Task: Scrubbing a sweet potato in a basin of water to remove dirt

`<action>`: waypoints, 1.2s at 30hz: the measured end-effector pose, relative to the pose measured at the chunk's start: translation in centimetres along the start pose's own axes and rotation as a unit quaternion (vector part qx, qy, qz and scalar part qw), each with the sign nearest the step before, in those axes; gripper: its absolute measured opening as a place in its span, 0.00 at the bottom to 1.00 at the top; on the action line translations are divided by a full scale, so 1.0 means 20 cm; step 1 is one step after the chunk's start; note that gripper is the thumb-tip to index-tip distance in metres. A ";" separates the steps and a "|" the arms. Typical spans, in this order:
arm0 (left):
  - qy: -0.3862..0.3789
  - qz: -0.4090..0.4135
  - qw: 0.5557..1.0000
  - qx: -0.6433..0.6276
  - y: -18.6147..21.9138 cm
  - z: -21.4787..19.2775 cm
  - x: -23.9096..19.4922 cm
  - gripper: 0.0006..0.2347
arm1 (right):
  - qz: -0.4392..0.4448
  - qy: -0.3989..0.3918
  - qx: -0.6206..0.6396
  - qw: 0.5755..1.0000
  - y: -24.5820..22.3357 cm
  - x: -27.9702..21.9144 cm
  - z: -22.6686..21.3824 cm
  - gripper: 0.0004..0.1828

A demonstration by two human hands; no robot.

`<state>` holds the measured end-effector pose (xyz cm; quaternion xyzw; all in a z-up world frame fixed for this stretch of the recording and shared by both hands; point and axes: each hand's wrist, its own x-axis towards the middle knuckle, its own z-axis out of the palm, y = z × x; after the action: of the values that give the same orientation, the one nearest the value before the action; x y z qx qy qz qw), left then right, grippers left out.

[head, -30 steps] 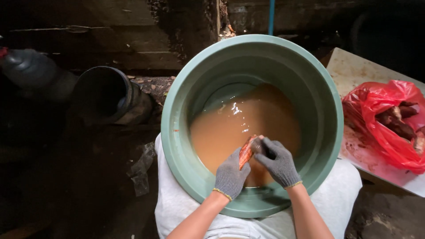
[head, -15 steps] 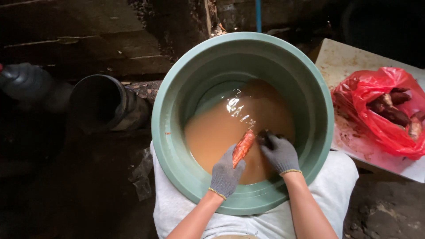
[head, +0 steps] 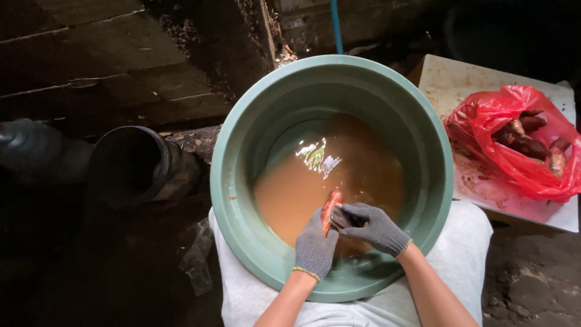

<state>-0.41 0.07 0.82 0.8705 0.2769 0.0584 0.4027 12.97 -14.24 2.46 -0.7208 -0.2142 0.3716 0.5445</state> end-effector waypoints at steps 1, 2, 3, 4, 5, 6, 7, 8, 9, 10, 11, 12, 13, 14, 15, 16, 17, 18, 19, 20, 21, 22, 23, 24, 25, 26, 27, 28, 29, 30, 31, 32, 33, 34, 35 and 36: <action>0.000 -0.001 1.000 -0.001 0.02 -0.01 0.00 0.26 | 0.001 -0.001 -0.001 1.000 -0.01 0.01 0.02 0.33; 0.017 0.022 1.000 0.015 0.04 -0.02 0.00 0.24 | 0.010 0.073 -0.058 0.996 -0.01 0.01 0.04 0.34; 0.033 0.045 0.998 0.032 0.06 -0.03 0.00 0.22 | 0.019 0.146 -0.116 0.982 -0.02 0.02 0.06 0.35; 0.033 0.045 0.998 0.031 0.06 -0.02 0.00 0.22 | 0.020 0.145 -0.117 0.982 -0.02 0.02 0.05 0.35; 0.024 0.042 0.998 0.039 0.05 -0.02 0.00 0.23 | -0.005 0.140 -0.111 0.984 -0.01 0.03 0.05 0.34; 0.014 0.041 0.998 0.048 0.05 0.00 -0.01 0.24 | -0.028 0.136 -0.106 0.985 0.00 0.03 0.04 0.34; 0.012 0.042 0.998 0.046 0.07 -0.02 -0.01 0.24 | -0.026 0.137 -0.107 0.984 -0.02 0.02 0.03 0.34; 0.002 0.038 0.999 0.038 0.08 -0.04 -0.01 0.23 | 0.025 0.086 -0.039 0.995 -0.04 0.01 0.02 0.35; -0.008 0.035 0.999 0.030 0.09 -0.06 -0.02 0.22 | 0.076 0.036 0.029 0.996 -0.06 0.01 0.01 0.36; -0.008 0.035 0.999 0.031 0.10 -0.06 -0.01 0.22 | 0.076 0.036 0.029 0.996 -0.03 0.02 0.02 0.36; -0.007 0.056 0.997 0.047 0.11 -0.07 -0.01 0.23 | 0.068 0.104 0.014 0.992 -0.01 0.03 0.03 0.35; -0.006 0.075 0.995 0.063 0.11 -0.07 -0.01 0.24 | 0.061 0.170 -0.001 0.984 0.01 0.04 0.04 0.34; -0.006 0.074 0.995 0.064 0.10 -0.06 -0.01 0.24 | 0.061 0.168 0.000 0.984 0.00 0.04 0.03 0.34; -0.009 0.079 0.992 0.100 0.08 -0.04 -0.01 0.24 | 0.030 0.135 -0.052 0.989 -0.01 0.04 0.02 0.34; -0.013 0.084 0.987 0.135 0.07 -0.01 -0.01 0.25 | -0.001 0.101 -0.104 0.989 -0.02 0.03 0.01 0.33; -0.017 0.084 0.987 0.134 0.04 0.01 -0.01 0.25 | 0.003 0.103 -0.105 0.989 -0.04 0.02 0.02 0.33; -0.014 0.091 0.984 0.153 0.02 0.03 -0.01 0.26 | 0.036 0.055 -0.037 0.997 -0.05 0.01 0.03 0.33; -0.009 0.097 0.980 0.174 -0.01 0.05 -0.01 0.27 | 0.068 0.006 0.032 0.997 -0.07 0.00 0.03 0.33; -0.011 0.098 0.980 0.173 0.00 0.04 -0.02 0.27 | 0.070 0.008 0.032 0.997 -0.03 0.00 0.05 0.33; -0.011 0.097 0.978 0.183 0.02 0.02 -0.01 0.27 | 0.038 0.093 -0.076 0.992 0.00 0.02 0.05 0.35; -0.011 0.097 0.976 0.193 0.04 0.01 0.00 0.27 | 0.006 0.178 -0.182 0.967 0.03 0.04 0.05 0.36; -0.010 0.092 0.977 0.193 0.04 0.01 0.00 0.27 | 0.006 0.173 -0.182 0.968 0.02 0.04 0.04 0.36; 0.009 0.092 0.979 0.180 0.05 0.01 0.00 0.26 | -0.005 0.156 -0.153 0.976 0.00 0.04 0.04 0.35; 0.027 0.093 0.981 0.166 0.06 0.02 0.01 0.25 | -0.015 0.142 -0.125 0.982 -0.01 0.04 0.02 0.33; 0.026 0.091 0.982 0.165 0.04 0.02 -0.01 0.25 | -0.013 0.140 -0.125 0.982 -0.05 0.02 0.02 0.33; 0.021 0.104 0.977 0.185 0.03 0.02 -0.01 0.27 | 0.018 0.073 -0.100 0.992 -0.10 0.01 0.01 0.33; 0.016 0.117 0.972 0.204 0.02 0.03 0.00 0.29 | 0.049 0.006 -0.075 0.996 -0.15 0.00 0.00 0.33; 0.017 0.115 0.972 0.205 0.03 0.03 -0.01 0.29 | 0.048 0.003 -0.075 0.996 -0.12 0.00 0.01 0.33; 0.014 0.112 0.971 0.210 0.03 0.03 -0.01 0.28 | 0.040 0.092 -0.053 0.994 -0.09 0.01 0.03 0.32; 0.012 0.109 0.971 0.213 0.04 0.03 0.00 0.27 | 0.030 0.181 -0.031 0.982 -0.06 0.02 0.04 0.31; 0.015 0.107 0.971 0.214 0.05 0.02 0.01 0.27 | 0.028 0.178 -0.031 0.983 -0.07 0.04 0.02 0.31; 0.026 0.108 0.973 0.204 0.06 0.02 0.01 0.27 | 0.011 0.174 -0.077 0.982 -0.06 0.03 0.01 0.32; 0.036 0.109 0.974 0.194 0.07 0.02 0.00 0.27 | -0.006 0.169 -0.122 0.978 -0.06 0.03 0.00 0.33; 0.038 0.110 0.974 0.193 0.07 0.02 0.00 0.27 | -0.008 0.170 -0.123 0.978 -0.06 0.02 -0.01 0.33; 0.045 0.114 0.977 0.176 0.07 0.01 0.00 0.26 | -0.004 0.099 -0.088 0.991 -0.05 0.02 -0.02 0.33; 0.052 0.116 0.979 0.160 0.07 0.01 0.00 0.25 | 0.000 0.026 -0.052 0.998 -0.05 0.01 -0.02 0.34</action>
<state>0.21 -0.69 1.70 0.9457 0.2006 0.1049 0.2334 13.53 -14.13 3.40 -0.7573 -0.2189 0.3415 0.5118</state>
